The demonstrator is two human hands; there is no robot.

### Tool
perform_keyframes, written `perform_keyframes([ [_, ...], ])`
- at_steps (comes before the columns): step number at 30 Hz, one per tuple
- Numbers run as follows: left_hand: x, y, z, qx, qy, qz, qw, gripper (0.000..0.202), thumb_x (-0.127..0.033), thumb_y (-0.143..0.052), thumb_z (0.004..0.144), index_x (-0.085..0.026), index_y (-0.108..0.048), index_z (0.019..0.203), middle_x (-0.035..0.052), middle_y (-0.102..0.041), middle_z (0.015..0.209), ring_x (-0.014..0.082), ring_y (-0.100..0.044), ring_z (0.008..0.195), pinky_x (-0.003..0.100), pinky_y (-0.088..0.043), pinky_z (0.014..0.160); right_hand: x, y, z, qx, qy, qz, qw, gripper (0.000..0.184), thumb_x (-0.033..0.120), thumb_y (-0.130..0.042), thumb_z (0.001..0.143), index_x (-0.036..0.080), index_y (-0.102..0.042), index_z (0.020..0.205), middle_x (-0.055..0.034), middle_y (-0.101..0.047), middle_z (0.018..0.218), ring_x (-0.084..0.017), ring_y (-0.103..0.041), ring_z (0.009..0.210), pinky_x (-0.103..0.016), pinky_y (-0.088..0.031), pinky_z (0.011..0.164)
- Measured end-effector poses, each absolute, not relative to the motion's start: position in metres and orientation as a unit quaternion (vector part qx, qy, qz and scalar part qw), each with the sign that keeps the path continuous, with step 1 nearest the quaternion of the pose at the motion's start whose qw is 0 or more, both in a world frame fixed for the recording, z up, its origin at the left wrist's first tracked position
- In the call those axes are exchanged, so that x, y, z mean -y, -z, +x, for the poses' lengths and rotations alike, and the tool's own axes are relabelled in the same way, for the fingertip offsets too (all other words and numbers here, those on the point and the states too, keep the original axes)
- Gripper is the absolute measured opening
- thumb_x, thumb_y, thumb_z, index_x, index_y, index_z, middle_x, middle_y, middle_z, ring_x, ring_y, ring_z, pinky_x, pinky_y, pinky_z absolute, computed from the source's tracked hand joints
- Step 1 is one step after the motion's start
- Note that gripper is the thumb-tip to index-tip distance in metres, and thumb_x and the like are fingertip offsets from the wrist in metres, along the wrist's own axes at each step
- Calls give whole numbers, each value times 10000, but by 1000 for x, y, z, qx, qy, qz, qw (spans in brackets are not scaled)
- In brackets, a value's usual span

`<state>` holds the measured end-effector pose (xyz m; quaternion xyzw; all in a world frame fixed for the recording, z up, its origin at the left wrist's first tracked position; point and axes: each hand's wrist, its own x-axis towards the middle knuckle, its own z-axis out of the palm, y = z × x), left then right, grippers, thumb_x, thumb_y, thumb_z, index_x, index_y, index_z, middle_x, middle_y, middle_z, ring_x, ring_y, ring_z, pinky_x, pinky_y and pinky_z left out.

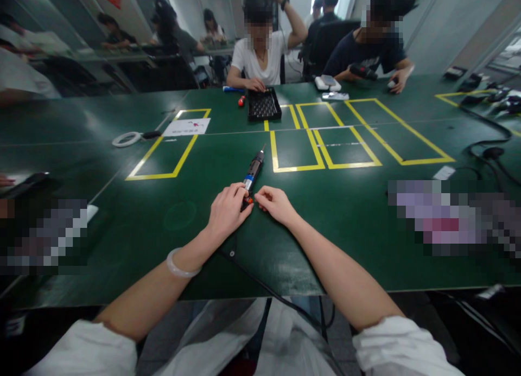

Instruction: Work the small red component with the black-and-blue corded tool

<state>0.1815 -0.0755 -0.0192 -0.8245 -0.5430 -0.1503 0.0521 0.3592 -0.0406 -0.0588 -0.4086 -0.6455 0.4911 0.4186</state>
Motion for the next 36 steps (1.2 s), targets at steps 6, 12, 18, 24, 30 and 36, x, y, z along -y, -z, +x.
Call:
perform_keyframes([
  [6, 76, 18, 181, 550, 148, -821, 44, 183, -287, -580, 921, -185, -553, 1071, 106, -551, 1309, 262, -561, 1096, 395, -465, 961, 42, 57, 359, 644, -490, -411, 419, 301, 460, -610, 865, 183, -578, 751, 23, -571, 599, -107, -529, 536, -240, -424, 542],
  [12, 75, 19, 180, 550, 152, -821, 36, 220, -308, -596, 923, -180, -557, 1097, 111, -535, 1328, 264, -568, 1098, 389, -469, 952, 43, 55, 359, 639, -493, -415, 420, 309, 467, -621, 854, 180, -577, 746, 20, -572, 595, -110, -535, 537, -240, -426, 539],
  [18, 73, 24, 177, 551, 163, -818, 36, 255, -371, -616, 924, -181, -573, 1089, 97, -539, 1336, 257, -591, 1071, 377, -485, 916, 43, 56, 360, 645, -485, -417, 417, 299, 450, -611, 848, 169, -585, 747, 19, -572, 591, -104, -537, 536, -232, -426, 537],
  [24, 72, 24, 176, 575, 145, -805, -1, 252, -404, -555, 956, -192, -578, 1091, 94, -508, 1378, 228, -635, 967, 352, -510, 803, 43, 56, 361, 646, -488, -415, 414, 297, 450, -612, 852, 170, -582, 758, 15, -588, 614, -103, -537, 537, -234, -434, 539],
  [30, 68, 17, 165, 578, 139, -803, -28, 238, -395, -582, 934, -205, -563, 1078, 90, -513, 1322, 235, -616, 992, 336, -507, 736, 43, 55, 363, 648, -486, -412, 417, 289, 437, -604, 863, 161, -597, 776, 12, -585, 619, -101, -530, 531, -237, -429, 542],
  [36, 53, 17, 124, 584, 137, -796, -85, 266, -449, -561, 946, -227, -559, 1093, 62, -547, 1247, 223, -615, 1012, 326, -509, 778, 43, 54, 364, 644, -491, -418, 413, 285, 436, -613, 858, 161, -602, 784, 9, -589, 624, -104, -540, 540, -241, -437, 551],
])
